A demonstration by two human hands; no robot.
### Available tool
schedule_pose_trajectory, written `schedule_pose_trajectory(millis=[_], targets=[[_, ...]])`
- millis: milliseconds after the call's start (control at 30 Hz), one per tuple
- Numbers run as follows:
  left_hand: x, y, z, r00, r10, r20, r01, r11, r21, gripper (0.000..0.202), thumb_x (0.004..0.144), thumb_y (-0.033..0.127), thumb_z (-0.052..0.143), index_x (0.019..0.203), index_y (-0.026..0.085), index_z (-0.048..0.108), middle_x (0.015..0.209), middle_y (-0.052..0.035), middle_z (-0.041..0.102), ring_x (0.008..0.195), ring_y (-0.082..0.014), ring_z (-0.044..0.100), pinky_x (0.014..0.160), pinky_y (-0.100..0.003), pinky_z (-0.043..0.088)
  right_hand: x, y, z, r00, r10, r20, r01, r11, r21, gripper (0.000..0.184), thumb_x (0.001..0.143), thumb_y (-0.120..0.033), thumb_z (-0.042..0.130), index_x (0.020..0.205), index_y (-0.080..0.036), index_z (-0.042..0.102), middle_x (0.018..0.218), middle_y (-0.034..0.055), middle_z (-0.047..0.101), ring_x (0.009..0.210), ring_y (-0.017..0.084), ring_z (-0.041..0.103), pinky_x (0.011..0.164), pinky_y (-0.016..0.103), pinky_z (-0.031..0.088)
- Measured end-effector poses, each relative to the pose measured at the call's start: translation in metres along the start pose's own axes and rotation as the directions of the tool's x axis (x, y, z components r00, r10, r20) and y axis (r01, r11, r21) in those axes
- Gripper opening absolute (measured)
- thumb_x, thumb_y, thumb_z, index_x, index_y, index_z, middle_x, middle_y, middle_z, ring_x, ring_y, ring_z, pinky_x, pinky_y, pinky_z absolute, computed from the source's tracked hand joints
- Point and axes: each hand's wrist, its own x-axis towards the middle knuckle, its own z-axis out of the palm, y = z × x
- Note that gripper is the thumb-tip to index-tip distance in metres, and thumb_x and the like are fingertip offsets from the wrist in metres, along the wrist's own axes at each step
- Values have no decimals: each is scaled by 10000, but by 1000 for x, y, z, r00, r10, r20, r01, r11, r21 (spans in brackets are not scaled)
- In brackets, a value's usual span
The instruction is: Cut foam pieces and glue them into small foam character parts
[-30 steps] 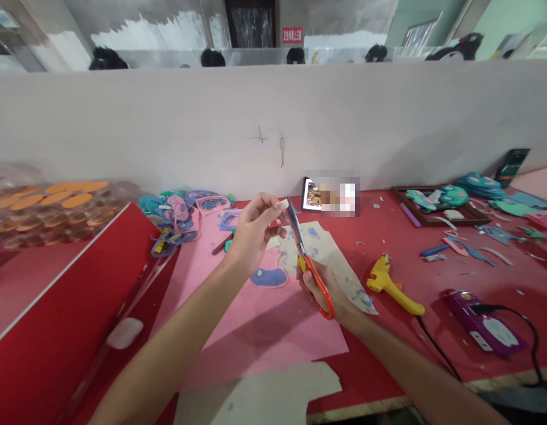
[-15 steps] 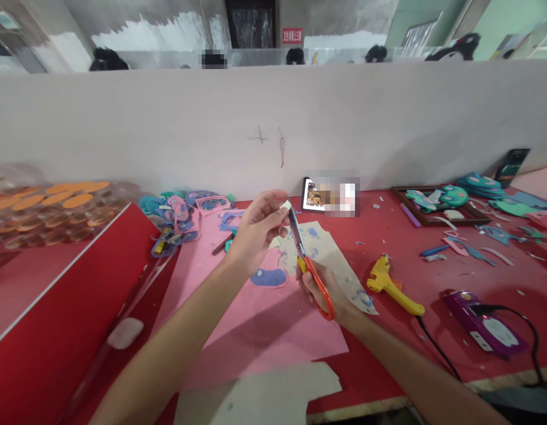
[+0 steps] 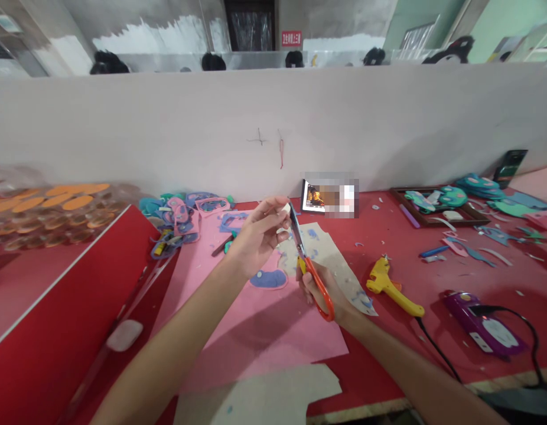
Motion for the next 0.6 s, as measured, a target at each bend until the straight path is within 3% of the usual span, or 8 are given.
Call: schedule_pose_trajectory(millis=[167, 267, 433, 600], targets=[[1, -1, -2, 1000, 18, 20, -19, 1000, 25, 252, 769, 194, 808, 982, 216, 676, 836, 22, 533, 671, -56, 524, 519, -154, 404, 0, 6, -1, 1000, -17, -6, 17, 1000, 9, 593, 891, -809, 501, 802, -226, 442, 568, -75, 405, 459, 81, 365, 439, 231, 310], [1, 0, -4, 997, 77, 30, -81, 984, 156, 245, 780, 211, 799, 973, 218, 649, 823, 28, 539, 672, -64, 537, 542, -166, 429, 1, 12, -3, 1000, -18, 1, 18, 1000, 9, 593, 896, -811, 490, 826, -222, 474, 585, -67, 403, 472, 86, 361, 438, 233, 311], [3, 4, -10, 959, 283, 26, -257, 823, 507, 127, 853, 245, 726, 909, 201, 620, 776, 20, 554, 651, -87, 551, 539, -194, 473, 1, 10, -6, 998, -58, 13, 59, 998, -7, 585, 905, -804, 482, 843, -223, 493, 616, -52, 395, 526, 108, 351, 459, 250, 317], [6, 3, -12, 926, 373, 63, -332, 720, 610, 91, 856, 255, 717, 897, 200, 658, 771, 4, 583, 655, -102, 564, 525, -196, 492, 1, 5, -4, 998, -46, 32, 46, 999, 5, 585, 904, -814, 462, 816, -235, 469, 632, -45, 365, 545, 120, 316, 478, 270, 301]])
